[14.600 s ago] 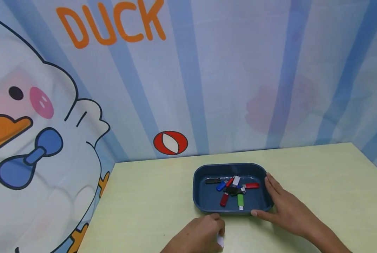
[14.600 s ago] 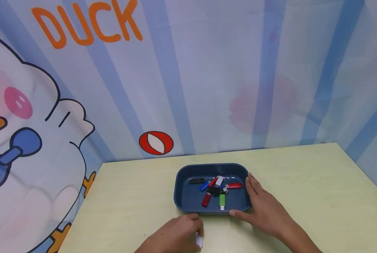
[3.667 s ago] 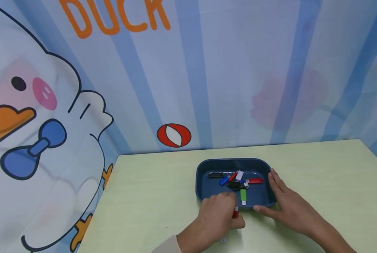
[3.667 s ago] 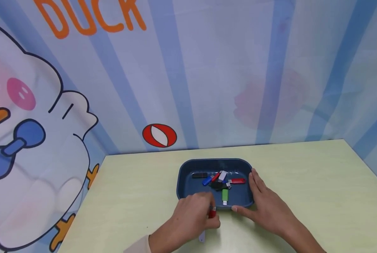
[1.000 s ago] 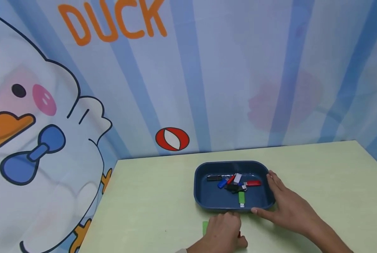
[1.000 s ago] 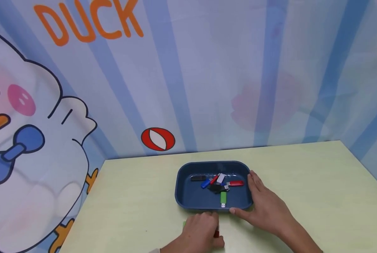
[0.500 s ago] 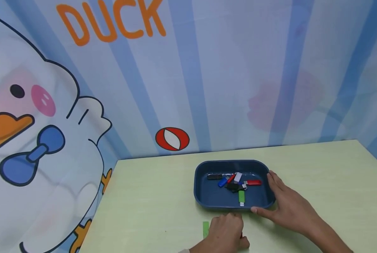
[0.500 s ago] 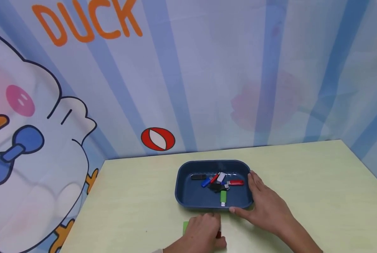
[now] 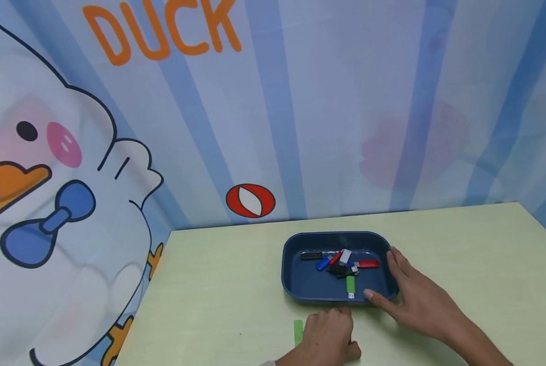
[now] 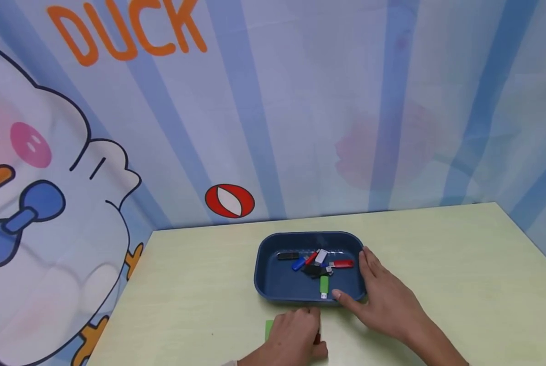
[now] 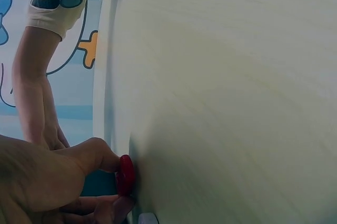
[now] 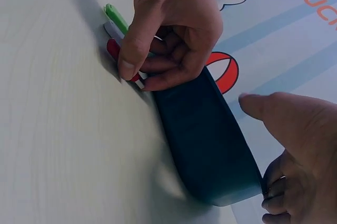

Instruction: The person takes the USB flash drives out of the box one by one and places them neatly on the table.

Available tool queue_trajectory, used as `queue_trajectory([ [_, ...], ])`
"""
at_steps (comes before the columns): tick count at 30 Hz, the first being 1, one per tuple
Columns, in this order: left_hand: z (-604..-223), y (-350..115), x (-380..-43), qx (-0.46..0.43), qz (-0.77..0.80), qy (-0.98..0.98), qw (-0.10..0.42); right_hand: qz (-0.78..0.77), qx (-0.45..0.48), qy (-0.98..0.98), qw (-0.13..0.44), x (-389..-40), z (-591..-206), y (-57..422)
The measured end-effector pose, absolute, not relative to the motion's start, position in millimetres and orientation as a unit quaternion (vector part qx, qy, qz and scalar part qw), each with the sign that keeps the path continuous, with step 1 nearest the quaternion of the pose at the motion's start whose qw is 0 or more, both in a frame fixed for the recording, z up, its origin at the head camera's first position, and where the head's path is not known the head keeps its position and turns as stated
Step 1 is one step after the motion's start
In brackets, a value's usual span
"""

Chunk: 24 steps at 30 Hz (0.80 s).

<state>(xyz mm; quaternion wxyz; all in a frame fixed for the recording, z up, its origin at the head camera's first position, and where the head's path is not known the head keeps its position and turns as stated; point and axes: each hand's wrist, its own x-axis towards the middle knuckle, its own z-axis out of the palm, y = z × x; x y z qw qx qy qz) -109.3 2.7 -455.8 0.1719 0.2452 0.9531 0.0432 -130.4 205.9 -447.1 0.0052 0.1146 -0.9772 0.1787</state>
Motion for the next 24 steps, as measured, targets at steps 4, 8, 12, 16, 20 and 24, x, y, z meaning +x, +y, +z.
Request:
queue_trajectory([
  [4,-457.2,4.4,-108.5,0.241,0.031,0.956,0.164,0.176,0.108,-0.978,0.009,-130.3,-449.2,205.4],
  [8,-458.5,6.1,-107.0,0.233,0.017,0.959,0.158,0.178,0.108,-0.978,0.009,-130.5,-450.3,206.4],
  [12,-459.6,7.3,-105.3,0.222,0.007,0.962,0.158,0.184,0.110,-0.977,0.004,-130.1,-450.1,207.2],
  [16,-461.0,8.5,-104.6,0.215,0.005,0.963,0.160,0.185,0.110,-0.976,0.000,-129.3,-449.7,207.2],
  [20,-461.1,9.3,-104.9,0.211,0.007,0.964,0.162,0.184,0.109,-0.977,0.002,-129.0,-449.7,208.1],
  [24,-460.5,9.7,-105.7,0.207,0.007,0.965,0.163,0.183,0.110,-0.977,0.006,-129.9,-450.2,208.7],
])
